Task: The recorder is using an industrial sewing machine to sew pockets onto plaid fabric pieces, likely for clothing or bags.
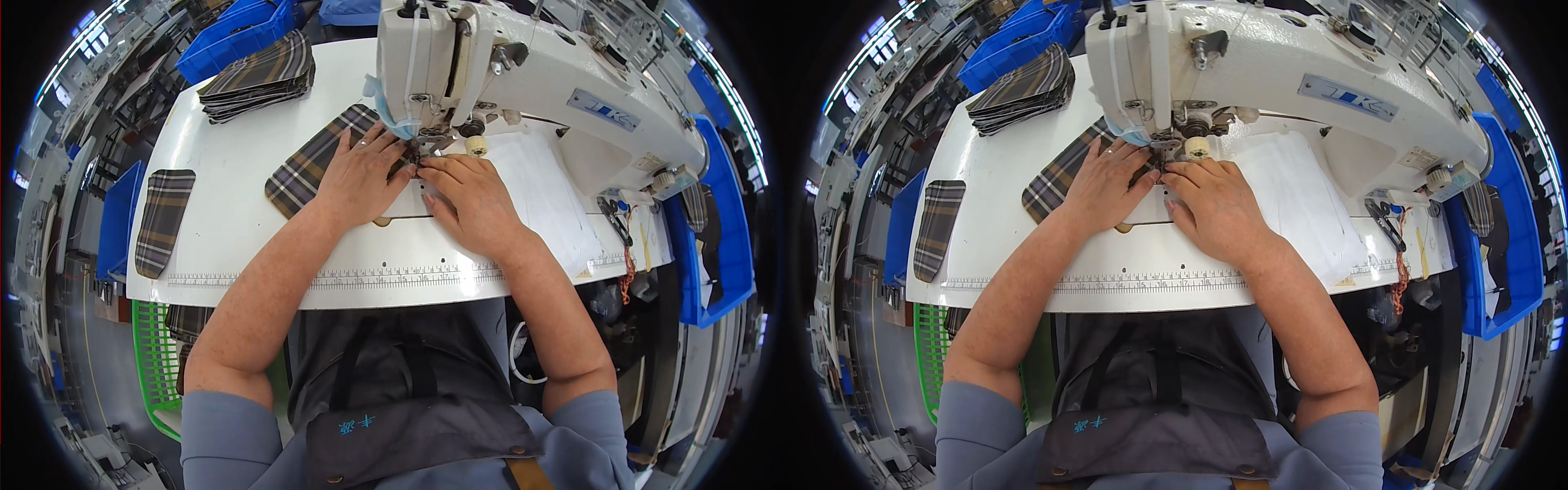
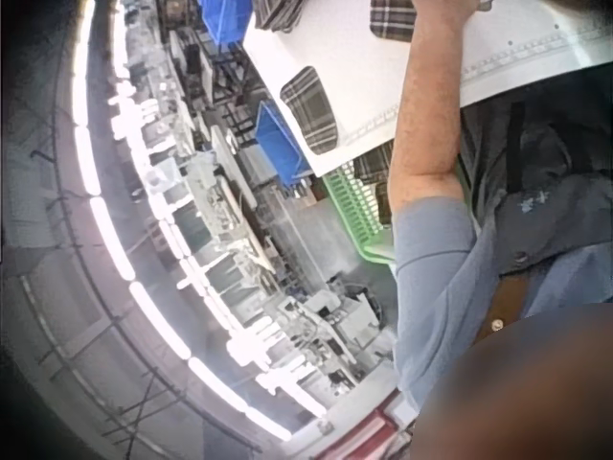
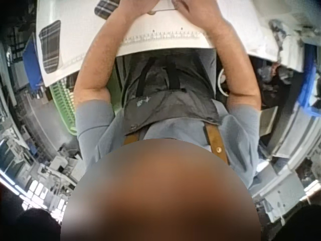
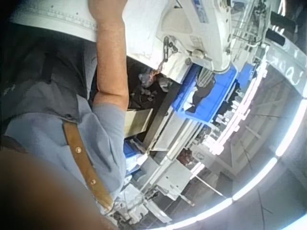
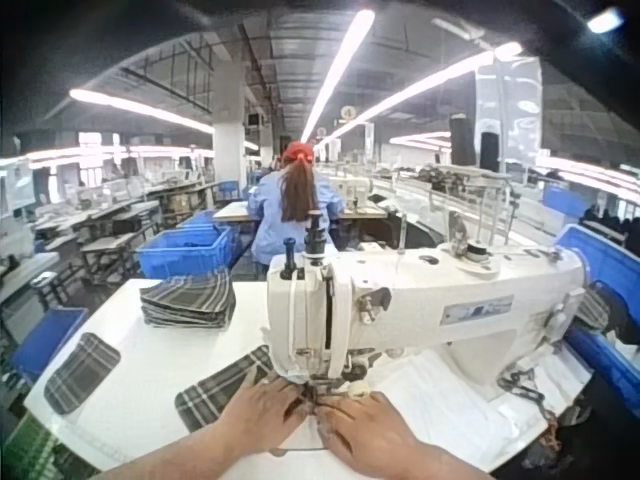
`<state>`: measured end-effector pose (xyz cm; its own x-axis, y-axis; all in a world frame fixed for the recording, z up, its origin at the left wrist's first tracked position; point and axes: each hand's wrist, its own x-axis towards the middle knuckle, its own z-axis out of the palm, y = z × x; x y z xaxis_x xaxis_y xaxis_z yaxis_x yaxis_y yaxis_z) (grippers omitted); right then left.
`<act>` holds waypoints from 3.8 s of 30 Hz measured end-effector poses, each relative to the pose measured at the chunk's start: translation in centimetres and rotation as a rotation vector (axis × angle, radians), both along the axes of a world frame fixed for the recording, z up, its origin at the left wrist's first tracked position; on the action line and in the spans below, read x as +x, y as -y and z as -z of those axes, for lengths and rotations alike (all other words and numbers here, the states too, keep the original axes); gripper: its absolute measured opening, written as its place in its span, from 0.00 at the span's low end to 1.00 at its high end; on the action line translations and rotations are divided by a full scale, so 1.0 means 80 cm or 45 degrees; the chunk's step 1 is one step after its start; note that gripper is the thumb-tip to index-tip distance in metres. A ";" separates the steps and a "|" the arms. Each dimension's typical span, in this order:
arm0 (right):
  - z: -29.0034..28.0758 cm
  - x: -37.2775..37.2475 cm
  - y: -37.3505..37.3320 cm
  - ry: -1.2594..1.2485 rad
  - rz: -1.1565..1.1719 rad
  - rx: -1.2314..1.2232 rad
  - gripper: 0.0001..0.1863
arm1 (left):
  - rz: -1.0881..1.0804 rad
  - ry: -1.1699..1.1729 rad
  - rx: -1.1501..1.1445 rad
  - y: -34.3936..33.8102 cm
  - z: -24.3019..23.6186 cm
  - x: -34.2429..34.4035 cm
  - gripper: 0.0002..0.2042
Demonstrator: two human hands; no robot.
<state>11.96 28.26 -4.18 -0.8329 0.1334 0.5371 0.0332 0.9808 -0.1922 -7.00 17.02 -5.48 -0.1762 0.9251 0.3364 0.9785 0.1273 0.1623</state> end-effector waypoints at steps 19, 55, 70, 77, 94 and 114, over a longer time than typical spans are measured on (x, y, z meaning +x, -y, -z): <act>-0.008 -0.017 0.073 0.283 -0.392 -0.051 0.28 | 0.511 0.330 -0.265 0.182 -0.024 0.052 0.25; 0.001 -0.044 0.061 0.274 -0.203 -0.190 0.29 | -0.013 -0.913 0.473 0.081 -0.173 -0.265 0.17; 0.019 -0.045 0.057 0.193 -0.201 -0.215 0.26 | -0.365 -0.316 0.274 0.062 -0.002 -0.183 0.38; 0.036 -0.061 0.063 -0.056 -0.146 -0.110 0.21 | 0.028 -0.034 -0.040 0.062 -0.005 -0.047 0.31; 0.008 0.221 0.003 -0.443 0.545 -0.149 0.10 | 0.437 0.238 0.105 0.029 -0.033 0.162 0.27; 0.025 0.271 -0.008 -0.404 0.739 -0.216 0.18 | 0.373 0.658 0.211 -0.064 -0.060 0.223 0.05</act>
<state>33.67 28.93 -6.20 -0.4067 0.6149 0.6757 0.4618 0.7765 -0.4286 10.86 22.10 -0.70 -0.1009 0.9023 0.4192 0.7586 -0.2028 0.6192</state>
